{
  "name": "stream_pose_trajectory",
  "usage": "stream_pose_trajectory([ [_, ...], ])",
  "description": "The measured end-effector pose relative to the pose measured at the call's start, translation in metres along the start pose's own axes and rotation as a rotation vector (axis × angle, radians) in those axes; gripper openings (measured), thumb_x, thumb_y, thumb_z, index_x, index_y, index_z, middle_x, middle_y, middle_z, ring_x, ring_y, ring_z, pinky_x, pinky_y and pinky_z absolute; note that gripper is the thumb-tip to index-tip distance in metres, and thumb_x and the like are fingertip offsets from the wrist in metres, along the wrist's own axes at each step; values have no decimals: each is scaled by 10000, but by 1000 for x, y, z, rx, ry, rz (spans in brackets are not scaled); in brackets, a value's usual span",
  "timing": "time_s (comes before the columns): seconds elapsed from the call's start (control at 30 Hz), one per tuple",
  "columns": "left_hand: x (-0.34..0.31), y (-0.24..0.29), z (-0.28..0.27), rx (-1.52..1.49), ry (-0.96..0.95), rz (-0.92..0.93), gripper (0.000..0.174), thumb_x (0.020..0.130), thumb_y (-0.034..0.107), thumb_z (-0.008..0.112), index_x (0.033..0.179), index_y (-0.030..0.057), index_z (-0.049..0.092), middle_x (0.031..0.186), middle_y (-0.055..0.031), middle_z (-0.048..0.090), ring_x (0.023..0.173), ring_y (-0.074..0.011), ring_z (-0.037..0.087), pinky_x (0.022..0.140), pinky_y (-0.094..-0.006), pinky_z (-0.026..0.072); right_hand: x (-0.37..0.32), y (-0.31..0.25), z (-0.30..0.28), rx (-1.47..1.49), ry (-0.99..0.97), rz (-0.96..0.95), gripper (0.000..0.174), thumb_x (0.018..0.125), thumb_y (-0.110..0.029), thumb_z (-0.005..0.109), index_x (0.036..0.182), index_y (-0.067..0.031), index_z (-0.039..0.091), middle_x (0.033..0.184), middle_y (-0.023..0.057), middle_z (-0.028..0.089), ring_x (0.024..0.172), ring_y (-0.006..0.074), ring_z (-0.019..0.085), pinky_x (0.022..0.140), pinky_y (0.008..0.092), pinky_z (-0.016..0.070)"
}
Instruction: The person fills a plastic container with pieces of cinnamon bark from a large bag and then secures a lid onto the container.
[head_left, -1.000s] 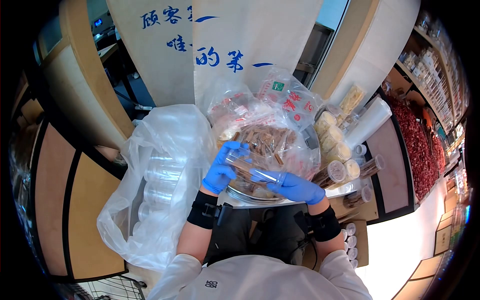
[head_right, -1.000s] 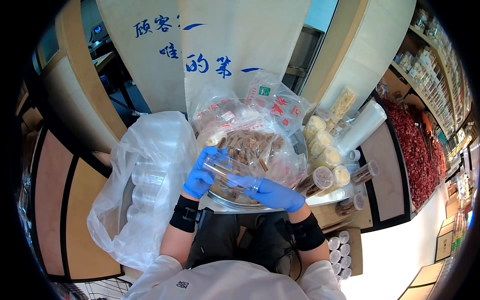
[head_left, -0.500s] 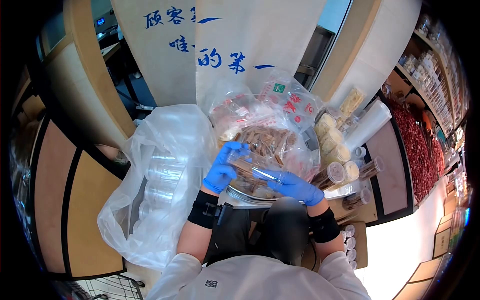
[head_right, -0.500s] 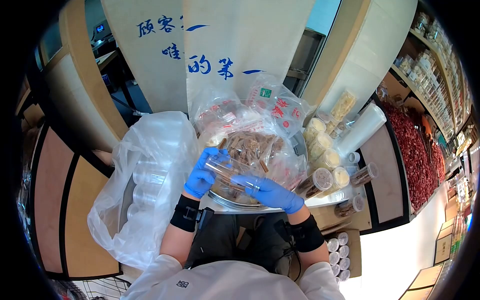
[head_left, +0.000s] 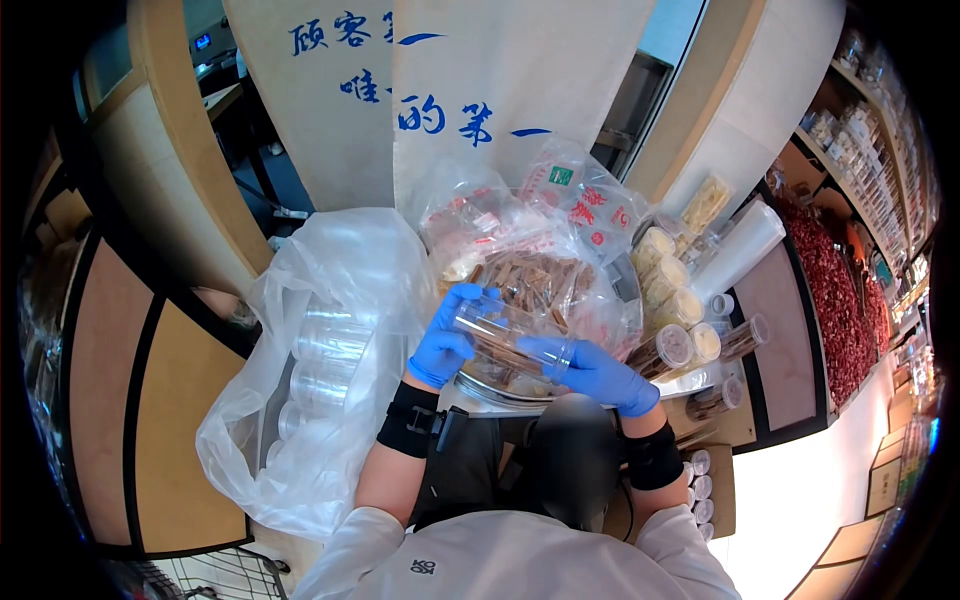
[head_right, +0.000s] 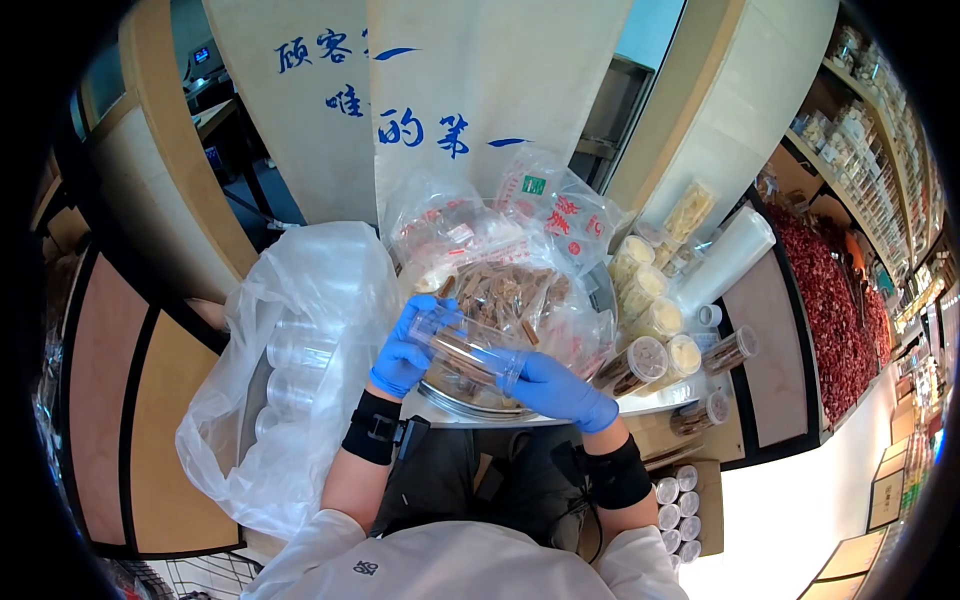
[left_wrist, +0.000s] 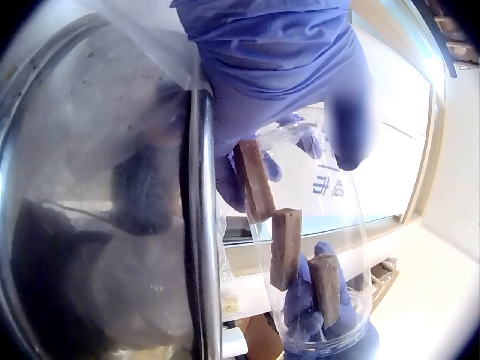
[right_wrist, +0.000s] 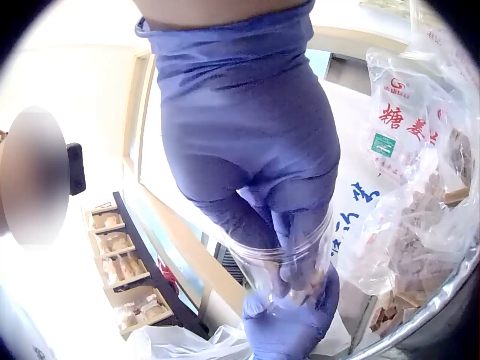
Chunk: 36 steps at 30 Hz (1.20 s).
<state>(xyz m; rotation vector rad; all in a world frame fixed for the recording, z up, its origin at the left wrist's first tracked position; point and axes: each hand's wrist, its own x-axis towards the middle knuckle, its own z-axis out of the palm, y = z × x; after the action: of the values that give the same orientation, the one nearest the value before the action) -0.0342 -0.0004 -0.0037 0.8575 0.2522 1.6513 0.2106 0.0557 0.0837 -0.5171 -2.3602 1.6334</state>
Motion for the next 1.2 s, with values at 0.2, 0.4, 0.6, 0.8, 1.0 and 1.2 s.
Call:
stream_pose_trajectory([
  [0.2,1,-1,-4,-5,2,25,802,509,-62,601,1285,97,476,1361,-160,487,1275,-334,467,1087,-500,373,-5,-30,-2,197,92,249,468,944,-101,549,1398,-20,469,1141,18,595,949,119,543,870,288,467],
  [0.4,2,1,-4,38,-11,3,781,507,-75,608,1261,92,489,1340,-147,496,1271,-320,480,1067,-478,403,-1,-10,-12,134,-102,59,457,960,-105,547,1404,-33,466,1154,6,600,943,88,545,868,260,461],
  [0.6,2,-2,-2,68,-4,48,781,494,-74,611,1248,91,497,1325,-141,501,1272,-306,480,1067,-468,405,2,2,-4,297,55,146,395,955,-160,603,1326,-33,555,1097,5,628,912,72,545,848,247,463],
  [0.8,4,0,4,30,69,18,814,473,-86,599,1260,108,516,1295,-134,539,1139,-285,556,1025,-388,421,3,4,7,117,288,160,265,915,-135,662,1156,-22,664,950,-8,643,819,56,550,757,232,478],
  [1.0,3,1,5,13,93,17,816,475,-88,579,1265,98,504,1283,-134,540,1187,-283,539,1042,-398,427,-8,13,5,264,473,15,221,888,-92,684,1094,-13,679,933,21,678,806,69,594,736,234,496],
  [1.2,4,0,4,24,74,22,816,476,-88,579,1267,96,501,1300,-126,531,1217,-283,518,1041,-407,436,-6,5,7,-90,389,226,226,867,-133,710,1050,-1,702,913,32,697,806,72,619,744,250,508],
])
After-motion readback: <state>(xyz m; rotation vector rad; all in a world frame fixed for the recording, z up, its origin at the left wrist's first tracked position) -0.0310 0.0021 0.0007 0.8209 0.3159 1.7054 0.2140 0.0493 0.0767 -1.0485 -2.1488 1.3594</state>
